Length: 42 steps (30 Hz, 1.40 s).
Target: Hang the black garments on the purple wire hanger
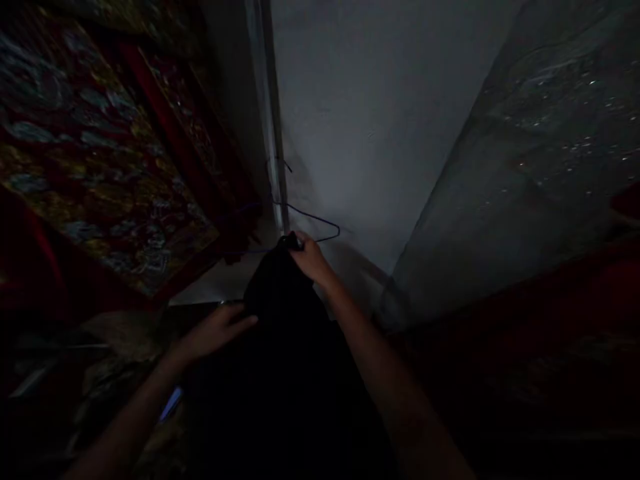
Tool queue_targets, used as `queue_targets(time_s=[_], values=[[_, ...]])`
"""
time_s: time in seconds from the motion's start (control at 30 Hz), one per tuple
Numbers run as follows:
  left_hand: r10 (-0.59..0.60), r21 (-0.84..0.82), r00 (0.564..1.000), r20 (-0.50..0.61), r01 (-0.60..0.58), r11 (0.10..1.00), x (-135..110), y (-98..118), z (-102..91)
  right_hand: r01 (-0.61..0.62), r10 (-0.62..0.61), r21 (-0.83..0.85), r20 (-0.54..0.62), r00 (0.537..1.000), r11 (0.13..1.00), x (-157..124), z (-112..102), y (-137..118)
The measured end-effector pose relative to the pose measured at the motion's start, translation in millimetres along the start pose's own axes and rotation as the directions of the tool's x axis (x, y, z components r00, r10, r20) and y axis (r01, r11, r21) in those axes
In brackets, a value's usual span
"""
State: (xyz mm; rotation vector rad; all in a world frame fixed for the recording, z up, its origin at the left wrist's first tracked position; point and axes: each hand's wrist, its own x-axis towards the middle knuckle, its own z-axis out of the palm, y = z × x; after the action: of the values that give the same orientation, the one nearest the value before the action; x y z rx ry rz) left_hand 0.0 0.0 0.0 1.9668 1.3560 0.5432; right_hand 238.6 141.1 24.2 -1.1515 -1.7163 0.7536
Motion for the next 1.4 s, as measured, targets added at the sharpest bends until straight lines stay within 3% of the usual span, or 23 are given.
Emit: queue_targets(time_s=[0.13, 0.23, 0.33, 0.4, 0.47, 0.57, 0.63, 0.7, 0.8, 0.87, 0.97, 1.03, 1.13, 1.2, 1.27, 1.33, 1.4], values=[[-0.029, 0.074, 0.999, 0.045, 0.025, 0.997, -2.7, -19.7, -29.9, -0.103, 0.104, -0.075, 0.011, 0.995, 0.992, 6.6, 9.2, 8.4], [-0.152, 0.199, 0.981, 0.122, 0.126, 0.972, -0.9, -37.9, -48.1, -0.111, 0.105, -0.125, -0.05, 0.993, 0.986, 1.3, -5.2, 11.4], [-0.191, 0.293, 0.982, 0.0, 0.182, 0.939, 5.6, -46.9, -66.6, -0.078, 0.057, -0.206, -0.104, 0.993, 0.975, -13.1, -25.0, 7.9], [-0.087, 0.304, 0.989, -0.123, 0.121, 0.945, 11.5, -42.5, -79.7, -0.054, 0.019, -0.253, -0.138, 0.99, 0.966, -22.9, -32.3, 1.6], [0.076, 0.309, 0.967, -0.243, 0.003, 0.951, 18.1, -29.8, -90.7, -0.052, 0.015, -0.245, -0.152, 0.988, 0.968, -30.1, -32.9, -5.7], [0.273, 0.284, 0.875, -0.4, -0.165, 0.944, 30.9, -2.1, -97.9, -0.059, 0.047, -0.133, -0.093, 0.995, 0.989, -37.0, -24.3, -13.0], [0.33, 0.23, 0.822, -0.464, -0.248, 0.941, 42.4, 14.7, -97.6, -0.029, 0.026, -0.051, -0.048, 0.998, 0.998, -41.5, -17.9, -14.2], [0.353, 0.217, 0.806, -0.476, -0.282, 0.935, 54.4, 25.3, -97.3, 0.041, -0.041, -0.012, -0.022, 0.999, 0.999, -46.3, -16.7, -13.2], [0.376, 0.26, 0.854, -0.359, -0.296, 0.919, 66.3, 29.1, -102.2, 0.168, -0.17, -0.043, -0.044, 0.984, 0.985, -47.5, -32.3, -8.7], [0.381, 0.28, 0.874, -0.302, -0.301, 0.912, 68.1, 28.3, -108.8, 0.191, -0.205, -0.103, -0.153, 0.967, 0.976, -39.5, -53.9, -3.5], [0.362, 0.333, 0.877, -0.316, -0.255, 0.908, 65.5, 29.4, -118.8, 0.1, -0.148, -0.155, -0.339, 0.929, 0.983, -13.7, -92.1, 7.2], [0.371, 0.375, 0.87, -0.325, -0.241, 0.895, 63.7, 31.3, -123.8, 0.051, -0.088, -0.141, -0.268, 0.959, 0.989, 5.4, -115.2, 12.5], [0.412, 0.424, 0.816, -0.405, -0.232, 0.875, 62.6, 29.2, -129.3, -0.036, 0.038, -0.058, 0.024, 0.999, 0.998, 20.1, -145.4, 9.4], [0.388, 0.408, 0.769, -0.508, -0.183, 0.895, 62.5, 22.7, -131.9, -0.143, 0.138, 0.002, 0.25, 0.958, 0.99, 18.1, -162.8, 0.8], [0.31, 0.354, 0.753, -0.58, -0.11, 0.929, 63.0, 15.2, -132.9, -0.26, 0.221, 0.04, 0.415, 0.883, 0.965, 11.8, -174.3, -8.3], [0.241, 0.326, 0.774, -0.586, -0.047, 0.944, 65.0, 12.0, -130.4, -0.304, 0.245, 0.084, 0.412, 0.878, 0.949, 6.5, -174.9, -13.9], [0.218, 0.34, 0.806, -0.55, -0.022, 0.94, 69.7, 16.5, -123.9, -0.218, 0.184, 0.104, 0.267, 0.946, 0.97, 2.9, -163.7, -15.0]])
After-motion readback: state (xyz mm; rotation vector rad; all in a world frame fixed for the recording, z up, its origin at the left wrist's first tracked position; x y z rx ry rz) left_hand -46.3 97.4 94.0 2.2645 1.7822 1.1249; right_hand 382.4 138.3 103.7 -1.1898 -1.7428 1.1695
